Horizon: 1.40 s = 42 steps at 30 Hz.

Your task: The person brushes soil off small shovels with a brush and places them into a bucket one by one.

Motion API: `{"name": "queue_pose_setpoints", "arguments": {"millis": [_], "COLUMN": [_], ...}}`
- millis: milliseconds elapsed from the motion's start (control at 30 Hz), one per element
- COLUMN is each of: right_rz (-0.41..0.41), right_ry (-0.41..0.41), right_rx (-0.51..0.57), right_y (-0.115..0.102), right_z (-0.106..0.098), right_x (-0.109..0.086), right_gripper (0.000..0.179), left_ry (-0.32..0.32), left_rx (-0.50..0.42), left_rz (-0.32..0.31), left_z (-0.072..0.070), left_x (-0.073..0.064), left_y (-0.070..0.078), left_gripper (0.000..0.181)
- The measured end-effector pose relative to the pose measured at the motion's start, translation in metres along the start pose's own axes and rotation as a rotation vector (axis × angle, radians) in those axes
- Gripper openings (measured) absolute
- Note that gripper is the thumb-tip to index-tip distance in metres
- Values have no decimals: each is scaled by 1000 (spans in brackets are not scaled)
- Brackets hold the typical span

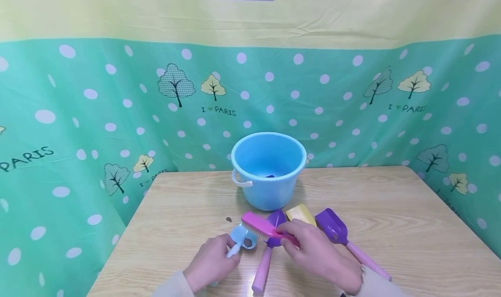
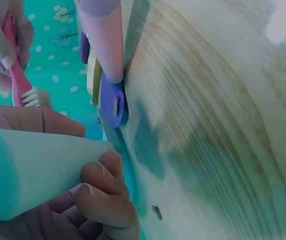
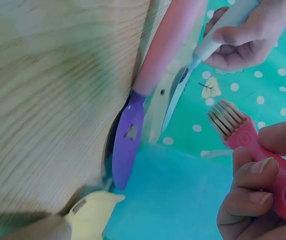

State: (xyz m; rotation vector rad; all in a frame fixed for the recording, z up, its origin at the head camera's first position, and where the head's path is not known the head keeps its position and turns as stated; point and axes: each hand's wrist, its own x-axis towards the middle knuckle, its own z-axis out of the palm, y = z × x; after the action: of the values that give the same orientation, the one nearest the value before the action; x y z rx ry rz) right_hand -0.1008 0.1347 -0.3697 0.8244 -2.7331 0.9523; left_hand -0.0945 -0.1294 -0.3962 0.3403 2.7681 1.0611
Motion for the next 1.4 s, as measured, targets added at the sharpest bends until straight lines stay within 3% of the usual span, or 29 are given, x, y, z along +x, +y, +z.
{"name": "queue_pose_setpoints", "arguments": {"millis": [133,400,500,800,1400], "right_rz": [-39,50,18,51,13], "right_ry": [-25,-149,-125,-112,-95], "right_rx": [56,31,1,-95,-36], "right_y": [-3,-12,-12,-9,3], "right_z": [5,18,25,33,38], "right_x": [1,1,1,4,25], "right_gripper": [25,25,25,27,21], "left_ry": [8,14,19,9,-5], "left_rx": [16,19,21,9,8], "left_rz": [10,3,10,26,13], "left_z": [-3,-8,-9,-11,-10], "left_x": [-1,-4,-5,-9,-15], "left_y": [1,2,2,3,0], "left_gripper": [17,17,16,12,12]}}
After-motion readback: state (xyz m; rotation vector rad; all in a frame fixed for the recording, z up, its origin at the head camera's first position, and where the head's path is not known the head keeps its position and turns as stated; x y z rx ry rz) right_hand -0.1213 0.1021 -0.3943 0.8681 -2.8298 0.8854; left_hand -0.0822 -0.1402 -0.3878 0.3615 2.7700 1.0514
